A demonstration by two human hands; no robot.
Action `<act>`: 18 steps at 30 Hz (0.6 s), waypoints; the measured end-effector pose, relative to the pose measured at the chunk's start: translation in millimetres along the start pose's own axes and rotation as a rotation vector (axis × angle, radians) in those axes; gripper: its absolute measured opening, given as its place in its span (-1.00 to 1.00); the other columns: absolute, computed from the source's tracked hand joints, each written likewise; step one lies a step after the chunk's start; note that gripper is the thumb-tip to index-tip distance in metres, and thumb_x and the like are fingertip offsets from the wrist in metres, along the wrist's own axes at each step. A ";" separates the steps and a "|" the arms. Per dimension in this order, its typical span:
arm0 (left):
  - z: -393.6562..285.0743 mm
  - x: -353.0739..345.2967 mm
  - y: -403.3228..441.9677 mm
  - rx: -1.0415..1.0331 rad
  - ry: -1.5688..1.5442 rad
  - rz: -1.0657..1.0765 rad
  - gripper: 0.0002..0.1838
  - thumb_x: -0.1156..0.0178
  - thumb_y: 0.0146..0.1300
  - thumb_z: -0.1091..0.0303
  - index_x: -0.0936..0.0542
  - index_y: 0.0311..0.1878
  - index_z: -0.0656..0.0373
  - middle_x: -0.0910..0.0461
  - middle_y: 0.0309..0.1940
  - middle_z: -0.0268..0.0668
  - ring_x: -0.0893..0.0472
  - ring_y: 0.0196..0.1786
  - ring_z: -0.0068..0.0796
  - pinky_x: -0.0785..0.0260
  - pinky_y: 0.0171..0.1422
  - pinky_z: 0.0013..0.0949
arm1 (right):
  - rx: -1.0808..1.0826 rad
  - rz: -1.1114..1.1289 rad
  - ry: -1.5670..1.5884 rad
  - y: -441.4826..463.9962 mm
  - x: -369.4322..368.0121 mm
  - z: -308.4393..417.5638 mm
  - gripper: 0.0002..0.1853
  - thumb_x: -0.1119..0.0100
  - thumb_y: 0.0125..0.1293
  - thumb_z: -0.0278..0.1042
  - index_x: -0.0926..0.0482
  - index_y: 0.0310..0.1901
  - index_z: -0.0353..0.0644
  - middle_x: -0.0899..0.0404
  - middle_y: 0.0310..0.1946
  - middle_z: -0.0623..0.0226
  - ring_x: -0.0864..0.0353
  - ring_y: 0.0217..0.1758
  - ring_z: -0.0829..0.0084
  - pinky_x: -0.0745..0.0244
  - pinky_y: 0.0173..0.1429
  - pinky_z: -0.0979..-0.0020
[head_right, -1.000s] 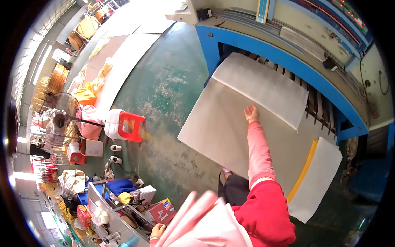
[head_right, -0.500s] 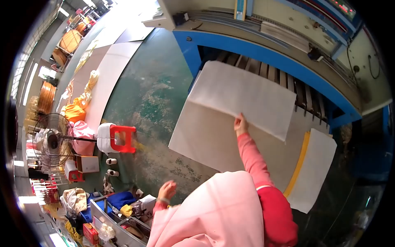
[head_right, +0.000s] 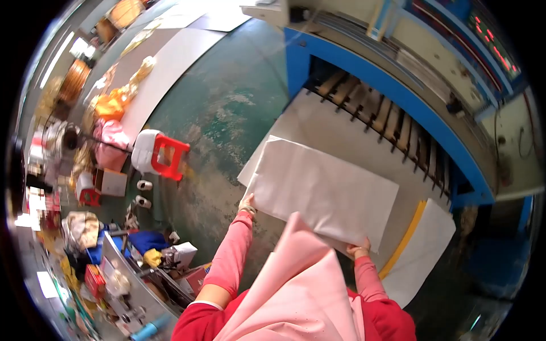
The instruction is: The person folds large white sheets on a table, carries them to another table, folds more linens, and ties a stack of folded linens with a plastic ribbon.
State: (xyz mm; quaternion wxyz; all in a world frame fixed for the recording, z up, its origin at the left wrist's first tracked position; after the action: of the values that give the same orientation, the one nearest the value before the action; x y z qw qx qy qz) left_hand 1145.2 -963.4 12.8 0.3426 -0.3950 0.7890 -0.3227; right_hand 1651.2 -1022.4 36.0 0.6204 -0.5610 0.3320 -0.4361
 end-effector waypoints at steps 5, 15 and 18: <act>-32.0 5.7 -52.6 -0.231 0.191 0.141 -0.66 -0.25 -0.15 0.42 -0.55 -0.21 0.25 -0.55 -0.41 -0.34 -0.48 -0.43 -0.48 -0.34 -0.33 -0.45 | 0.809 0.299 -0.219 8.5 -37.0 84.8 -0.66 -0.12 -0.05 -0.12 -0.50 -0.34 -0.23 -0.52 -0.42 0.31 -0.50 -0.43 0.38 -0.38 -0.45 0.43; -51.5 233.9 -308.5 -0.297 0.006 -0.182 -0.77 -0.14 -0.02 0.33 -0.51 -0.32 0.27 -0.51 -0.48 -0.27 -0.52 -0.48 -0.44 -0.41 -0.49 -0.38 | 1.011 0.602 -0.963 -232.2 -242.6 -98.4 -0.74 -0.23 -0.12 -0.20 -0.47 -0.60 -0.23 -0.39 -0.70 0.45 -0.29 -0.75 0.51 -0.13 -0.69 0.49; -59.4 320.2 -413.1 -0.707 -0.088 -0.342 -0.75 -0.12 -0.01 0.30 -0.53 -0.30 0.27 -0.49 -0.56 -0.34 -0.44 -0.61 -0.56 -0.27 -0.59 -0.52 | 0.708 1.014 -1.174 -311.5 -234.3 -254.4 -0.72 -0.21 -0.07 -0.23 -0.54 -0.40 -0.29 -0.50 -0.54 0.37 -0.46 -0.58 0.47 -0.32 -0.55 0.51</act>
State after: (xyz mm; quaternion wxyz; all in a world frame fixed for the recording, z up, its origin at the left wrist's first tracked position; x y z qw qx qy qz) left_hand 1118.9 -1417.8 276.5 0.1605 -0.6277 0.7588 -0.0663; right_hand 1275.9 -908.7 286.8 0.9510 -0.2527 0.0117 0.1776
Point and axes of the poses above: each hand's wrist, its own y-axis towards the middle knuckle, its own x-axis out of the back of the hand, z = x × y, the point moved 4 cm from there along y, towards the middle knuckle
